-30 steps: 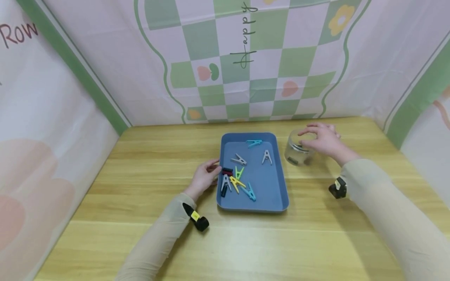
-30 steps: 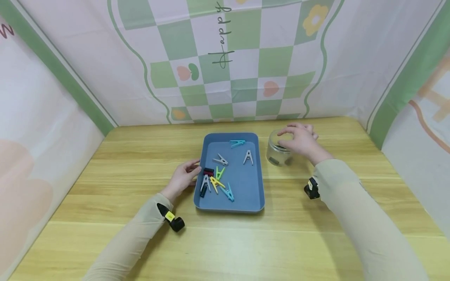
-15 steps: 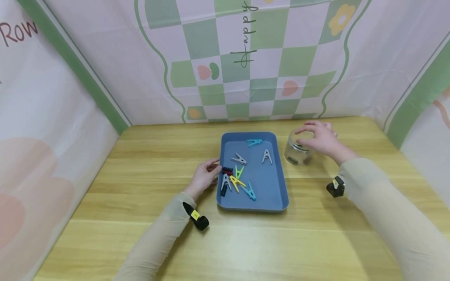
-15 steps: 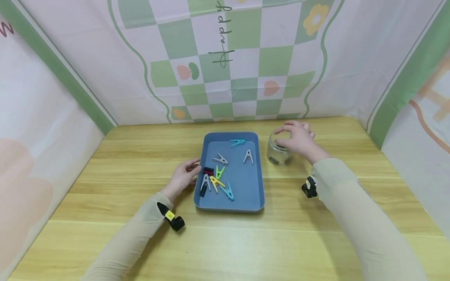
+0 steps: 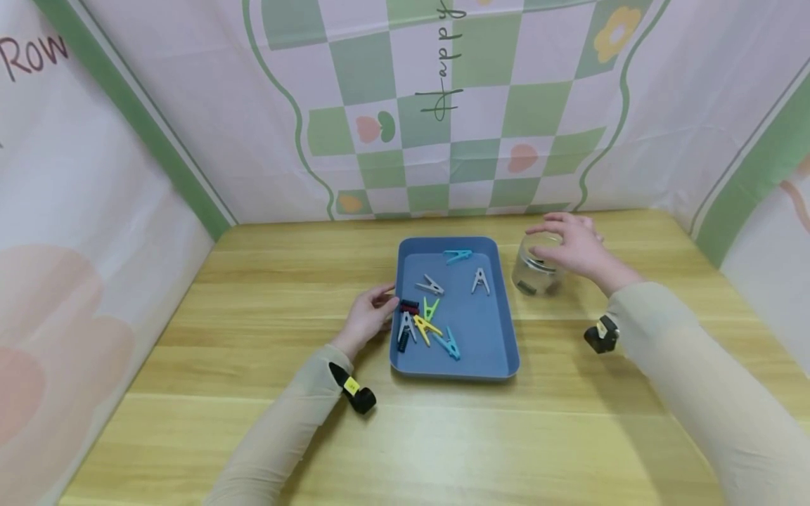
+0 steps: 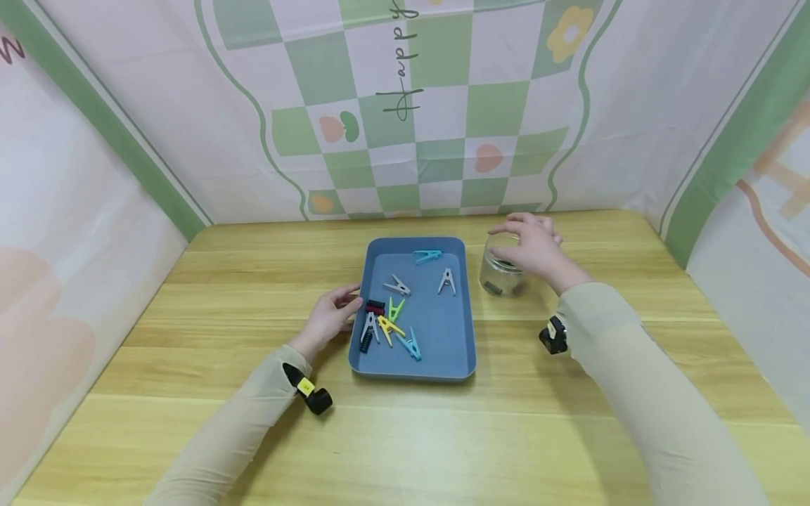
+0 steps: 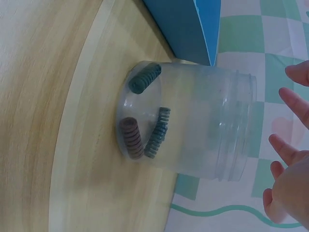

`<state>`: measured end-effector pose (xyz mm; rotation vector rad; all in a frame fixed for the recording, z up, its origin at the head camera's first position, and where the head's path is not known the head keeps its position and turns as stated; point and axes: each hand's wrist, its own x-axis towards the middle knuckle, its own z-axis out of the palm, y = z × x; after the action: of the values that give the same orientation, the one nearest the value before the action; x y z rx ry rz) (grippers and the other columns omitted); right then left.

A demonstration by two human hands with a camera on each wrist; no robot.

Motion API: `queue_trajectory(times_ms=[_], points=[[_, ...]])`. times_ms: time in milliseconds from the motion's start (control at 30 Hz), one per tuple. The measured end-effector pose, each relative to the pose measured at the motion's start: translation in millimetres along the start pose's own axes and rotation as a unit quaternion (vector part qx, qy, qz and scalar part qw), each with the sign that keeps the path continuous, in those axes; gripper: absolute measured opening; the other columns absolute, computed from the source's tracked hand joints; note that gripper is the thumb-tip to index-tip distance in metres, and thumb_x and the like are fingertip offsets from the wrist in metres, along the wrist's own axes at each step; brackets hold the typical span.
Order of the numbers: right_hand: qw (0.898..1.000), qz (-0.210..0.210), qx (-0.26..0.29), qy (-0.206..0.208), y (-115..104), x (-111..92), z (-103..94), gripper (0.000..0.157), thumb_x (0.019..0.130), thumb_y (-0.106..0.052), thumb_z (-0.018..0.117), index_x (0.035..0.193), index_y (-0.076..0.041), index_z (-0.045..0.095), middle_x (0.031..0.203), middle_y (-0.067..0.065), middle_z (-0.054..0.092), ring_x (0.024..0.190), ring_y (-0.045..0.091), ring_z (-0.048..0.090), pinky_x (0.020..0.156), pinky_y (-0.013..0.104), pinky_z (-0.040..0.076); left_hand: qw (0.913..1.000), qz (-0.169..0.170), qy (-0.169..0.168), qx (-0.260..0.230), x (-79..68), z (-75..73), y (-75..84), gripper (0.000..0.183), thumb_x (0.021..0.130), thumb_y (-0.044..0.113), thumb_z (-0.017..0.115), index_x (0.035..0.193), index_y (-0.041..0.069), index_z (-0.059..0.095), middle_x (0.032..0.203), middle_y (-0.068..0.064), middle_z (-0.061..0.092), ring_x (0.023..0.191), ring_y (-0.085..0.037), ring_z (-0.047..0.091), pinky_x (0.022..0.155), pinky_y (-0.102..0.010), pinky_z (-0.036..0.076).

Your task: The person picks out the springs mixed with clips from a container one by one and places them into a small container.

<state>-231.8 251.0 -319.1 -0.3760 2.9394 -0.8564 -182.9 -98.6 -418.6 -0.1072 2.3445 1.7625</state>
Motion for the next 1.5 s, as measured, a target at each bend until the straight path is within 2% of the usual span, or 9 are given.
queue_trajectory(times_ms=[167,433,667,867,1133,1367,1500], points=[[1.0,-0.009,-0.003,-0.004,-5.4,0.2,0.7,0.051,0.089,-0.027,0.062,0.133,-0.004,0.051,0.148,0.027,0.025,0.131,0.055,0.012,0.098,0.072,0.014,1.0,0.002,-0.003,-0.003,0.2,0.3,-1.0,0.044,0.095,0.016,0.057,0.138,0.014,0.049,0.127,-0.016,0.055,0.112,-0.029,0.056,0.079,-0.033,0.059],[1.0,-0.023,0.007,-0.011,-21.8,0.3,7.2,0.057,0.089,-0.028,0.062,0.139,-0.007,0.044,0.152,0.024,0.022,0.134,0.054,0.01,0.1,0.078,0.008,0.9999,0.004,-0.003,-0.01,0.0,1.5,-1.7,0.043,0.095,0.016,0.057,0.138,0.013,0.049,0.126,-0.016,0.055,0.111,-0.029,0.056,0.079,-0.033,0.059],[0.998,-0.048,-0.008,-0.036,-37.8,-0.4,19.5,0.062,0.091,-0.032,0.059,0.144,-0.009,0.037,0.157,0.018,0.013,0.138,0.05,0.005,0.105,0.075,0.004,0.9999,0.006,-0.007,-0.007,-0.3,1.2,-1.6,0.043,0.095,0.016,0.057,0.138,0.014,0.049,0.127,-0.016,0.055,0.111,-0.029,0.056,0.078,-0.032,0.059],[0.996,-0.071,-0.015,-0.05,-49.1,0.3,32.1,0.061,0.092,-0.035,0.059,0.143,-0.009,0.039,0.157,0.019,0.012,0.139,0.05,0.003,0.107,0.074,-0.001,0.9999,0.006,-0.008,-0.007,0.8,0.9,-2.7,0.043,0.095,0.017,0.057,0.138,0.014,0.049,0.127,-0.016,0.055,0.111,-0.029,0.056,0.079,-0.033,0.059],[0.994,-0.094,0.002,-0.06,-62.9,8.4,51.0,0.054,0.092,-0.031,0.06,0.14,-0.01,0.045,0.157,0.018,0.015,0.139,0.047,0.006,0.11,0.069,0.004,1.0,0.004,-0.006,-0.006,0.8,0.1,-2.0,0.043,0.095,0.017,0.057,0.137,0.014,0.05,0.127,-0.016,0.055,0.112,-0.029,0.056,0.079,-0.033,0.059],[0.991,-0.099,0.046,-0.076,-77.0,12.9,72.7,0.05,0.092,-0.031,0.061,0.136,-0.01,0.05,0.157,0.016,0.017,0.141,0.044,0.009,0.11,0.067,0.017,1.0,0.007,-0.006,0.002,0.8,-1.2,-1.6,0.043,0.095,0.017,0.057,0.137,0.014,0.05,0.127,-0.015,0.055,0.112,-0.028,0.056,0.079,-0.033,0.059],[0.988,-0.115,0.063,-0.086,-83.0,16.6,85.1,0.045,0.09,-0.03,0.063,0.13,-0.009,0.057,0.156,0.015,0.022,0.141,0.042,0.01,0.11,0.066,0.019,1.0,0.008,-0.006,0.002,0.8,-1.6,-1.4,0.043,0.095,0.017,0.057,0.137,0.014,0.05,0.127,-0.016,0.055,0.112,-0.029,0.056,0.078,-0.033,0.059]])
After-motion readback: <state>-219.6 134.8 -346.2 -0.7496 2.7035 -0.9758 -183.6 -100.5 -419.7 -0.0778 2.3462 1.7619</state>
